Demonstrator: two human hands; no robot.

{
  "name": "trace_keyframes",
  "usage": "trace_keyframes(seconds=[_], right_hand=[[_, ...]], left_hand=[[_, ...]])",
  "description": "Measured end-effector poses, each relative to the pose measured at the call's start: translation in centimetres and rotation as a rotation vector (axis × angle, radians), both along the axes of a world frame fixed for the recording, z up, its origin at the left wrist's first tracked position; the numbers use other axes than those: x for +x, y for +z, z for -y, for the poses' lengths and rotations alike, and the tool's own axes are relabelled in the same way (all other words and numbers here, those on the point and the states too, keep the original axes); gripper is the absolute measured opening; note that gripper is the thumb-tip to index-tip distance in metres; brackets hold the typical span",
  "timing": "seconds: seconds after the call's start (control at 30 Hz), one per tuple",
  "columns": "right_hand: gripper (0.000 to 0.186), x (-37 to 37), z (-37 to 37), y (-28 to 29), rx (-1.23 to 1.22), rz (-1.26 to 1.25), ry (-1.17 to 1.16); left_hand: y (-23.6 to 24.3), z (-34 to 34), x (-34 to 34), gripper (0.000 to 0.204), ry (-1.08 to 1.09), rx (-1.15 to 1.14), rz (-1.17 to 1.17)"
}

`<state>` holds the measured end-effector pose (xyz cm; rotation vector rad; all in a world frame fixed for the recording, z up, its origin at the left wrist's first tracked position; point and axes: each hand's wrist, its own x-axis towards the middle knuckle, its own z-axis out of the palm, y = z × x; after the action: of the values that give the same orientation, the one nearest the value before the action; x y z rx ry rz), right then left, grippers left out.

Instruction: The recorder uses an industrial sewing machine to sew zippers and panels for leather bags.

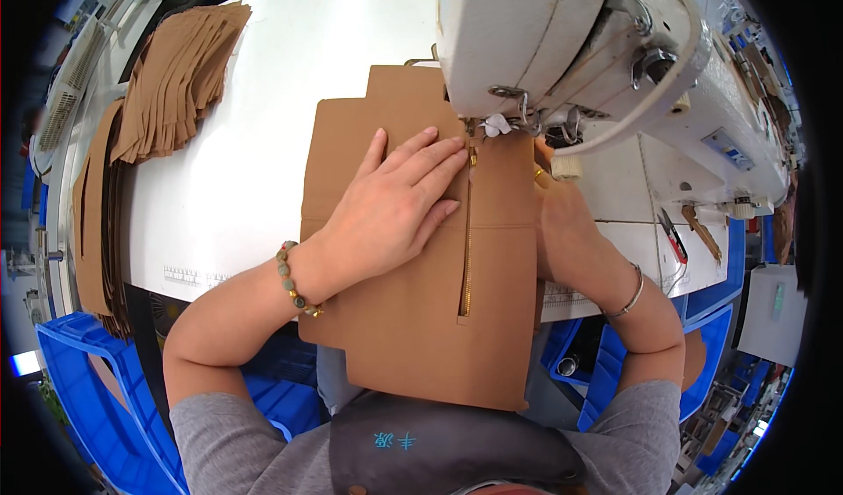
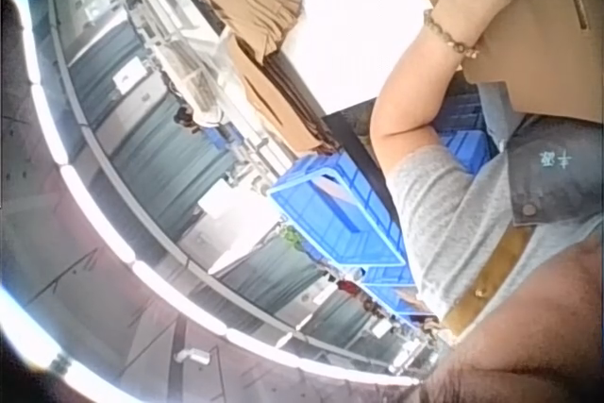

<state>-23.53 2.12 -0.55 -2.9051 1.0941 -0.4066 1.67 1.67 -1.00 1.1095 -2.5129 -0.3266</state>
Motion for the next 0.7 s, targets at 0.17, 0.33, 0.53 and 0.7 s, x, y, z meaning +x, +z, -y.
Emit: trace_keyframes(seconds=[0.17, 0.33, 0.53, 0.7], right_hand=[[0.053, -0.03, 0.00, 0.03, -0.011, 0.015, 0.008], [0.052, -0.06, -0.02, -0.18, 0.007, -0.017, -0.011], [0.049, -0.08, 0.09, -0.20, 0.055, 0.065, -0.005], [0.049, -0.02, -0.24, 0.63, 0.213, 0.131, -0.084]], left_hand=[[0.06, -0.03, -0.10, 0.053, -0.007, -0.038, 0.085], [0.44, -0.01, -0.31, 0.051, -0.012, -0.083, 0.147], [0.95, 0.48, -0.20, 0.048, -0.038, -0.105, 0.181], [0.94, 0.58, -0.26, 0.050, -0.029, -0.109, 0.172]])
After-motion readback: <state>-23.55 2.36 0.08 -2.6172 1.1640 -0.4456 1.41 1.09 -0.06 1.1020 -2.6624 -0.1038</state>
